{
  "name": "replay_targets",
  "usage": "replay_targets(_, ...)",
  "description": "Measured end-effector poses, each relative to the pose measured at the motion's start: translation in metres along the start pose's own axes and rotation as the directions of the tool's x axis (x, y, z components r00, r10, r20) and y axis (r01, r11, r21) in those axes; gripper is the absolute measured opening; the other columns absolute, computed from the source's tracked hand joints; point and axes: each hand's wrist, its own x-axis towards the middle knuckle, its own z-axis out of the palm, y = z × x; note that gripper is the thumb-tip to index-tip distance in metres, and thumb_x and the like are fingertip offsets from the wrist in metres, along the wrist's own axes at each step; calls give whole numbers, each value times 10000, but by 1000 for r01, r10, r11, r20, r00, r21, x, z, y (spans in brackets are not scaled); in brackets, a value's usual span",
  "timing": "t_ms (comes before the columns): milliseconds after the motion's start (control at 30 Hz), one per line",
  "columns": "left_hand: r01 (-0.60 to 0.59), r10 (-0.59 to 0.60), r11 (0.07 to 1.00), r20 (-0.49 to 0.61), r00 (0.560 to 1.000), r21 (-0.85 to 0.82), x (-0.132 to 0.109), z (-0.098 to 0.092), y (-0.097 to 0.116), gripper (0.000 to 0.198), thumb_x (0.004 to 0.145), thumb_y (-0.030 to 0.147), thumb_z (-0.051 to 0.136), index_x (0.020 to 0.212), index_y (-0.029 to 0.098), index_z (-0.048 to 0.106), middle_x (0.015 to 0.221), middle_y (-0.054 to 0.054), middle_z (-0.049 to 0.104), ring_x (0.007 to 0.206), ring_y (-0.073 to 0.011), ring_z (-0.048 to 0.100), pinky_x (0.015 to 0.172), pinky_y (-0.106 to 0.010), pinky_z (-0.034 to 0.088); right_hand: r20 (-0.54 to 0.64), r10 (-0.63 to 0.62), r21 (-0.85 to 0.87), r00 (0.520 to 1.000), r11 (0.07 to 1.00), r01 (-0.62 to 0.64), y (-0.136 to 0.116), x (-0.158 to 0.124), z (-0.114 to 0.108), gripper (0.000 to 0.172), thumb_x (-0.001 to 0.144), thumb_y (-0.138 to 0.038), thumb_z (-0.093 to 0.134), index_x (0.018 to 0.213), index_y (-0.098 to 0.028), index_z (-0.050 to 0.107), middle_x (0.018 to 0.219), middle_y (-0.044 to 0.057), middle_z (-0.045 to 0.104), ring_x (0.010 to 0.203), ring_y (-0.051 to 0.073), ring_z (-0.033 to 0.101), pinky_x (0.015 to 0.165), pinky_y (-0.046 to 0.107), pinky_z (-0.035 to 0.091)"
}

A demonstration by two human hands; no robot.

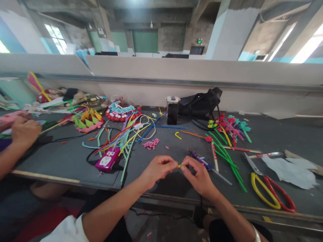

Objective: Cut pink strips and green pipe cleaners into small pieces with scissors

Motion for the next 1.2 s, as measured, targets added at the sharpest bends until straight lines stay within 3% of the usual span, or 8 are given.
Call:
replay_targets(167, -436, 667, 542, -53, 743, 719, -6, 5, -7, 169, 883, 279, 555, 965, 190, 673, 892, -46, 629, 750, -119, 579, 651, -220, 435, 31, 215, 185, 976, 958, -217, 4, 2, -2, 259, 905, -356, 497, 696, -205, 513, 644, -30, 448, 615, 129, 415, 587, 249, 340)
replay_targets(400, -481, 822, 140, 170, 544, 865, -3, 4, -21, 204, 899, 149, 502, 1049, 168, 640, 924, -60, 654, 797, -131, 617, 697, -225, 471, 70, 333, 320, 940, 885, -337, 3, 2, 1, 294, 877, -410, 534, 677, -195, 515, 621, -39, 437, 605, 119, 399, 572, 238, 336)
replay_targets(500, -518, 796, 237, 141, 588, 822, -3, 4, -17, 184, 901, 142, 489, 981, 158, 654, 881, -56, 643, 761, -125, 597, 670, -223, 447, 81, 294, 298, 953, 905, -304, 1, 2, -1, 272, 894, -378, 516, 695, -193, 516, 637, -36, 441, 610, 117, 401, 573, 237, 337)
replay_targets(600, -541, 660, 549, 66, 748, 637, -4, 5, -9, 153, 884, 163, 511, 879, 151, 663, 812, -34, 600, 718, -109, 548, 631, -212, 404, 59, 166, 191, 984, 966, -174, -1, 3, -4, 228, 906, -311, 506, 709, -196, 513, 666, -28, 462, 631, 121, 427, 600, 243, 353)
replay_targets(767, -73, 74, 997, 78, 994, -13, -3, 3, 1, 199, 793, 329, 637, 783, 137, 586, 630, 50, 414, 514, -57, 329, 475, -190, 243, 0, -103, 5, 995, 995, 103, -3, 2, -5, 155, 900, -184, 509, 746, -198, 516, 738, -8, 510, 711, 133, 489, 682, 257, 381)
replay_targets(867, 107, -78, 982, 185, 980, -154, -3, 1, 2, 245, 791, 378, 627, 827, 149, 551, 609, 78, 334, 474, -46, 237, 453, -188, 190, -25, -113, -9, 993, 994, 113, -2, 1, -4, 155, 898, -177, 510, 745, -198, 512, 733, -10, 508, 707, 131, 490, 682, 255, 380)
replay_targets(1000, -256, 253, 929, 45, 966, 267, -2, -1, 1, 149, 805, 276, 610, 885, 152, 594, 746, 13, 507, 634, -92, 458, 561, -205, 354, -3, 77, 101, 997, 992, -76, 4, 1, -4, 200, 914, -265, 501, 726, -198, 514, 681, -28, 478, 643, 121, 446, 622, 247, 353)
replay_targets(1200, -521, 721, 223, 221, 657, 824, -2, -2, -12, 188, 900, 174, 490, 1044, 177, 611, 937, -48, 629, 801, -130, 592, 664, -229, 436, 87, 325, 369, 942, 868, -334, 6, 1, -1, 280, 894, -383, 525, 689, -193, 526, 634, -36, 464, 609, 119, 412, 589, 244, 335)
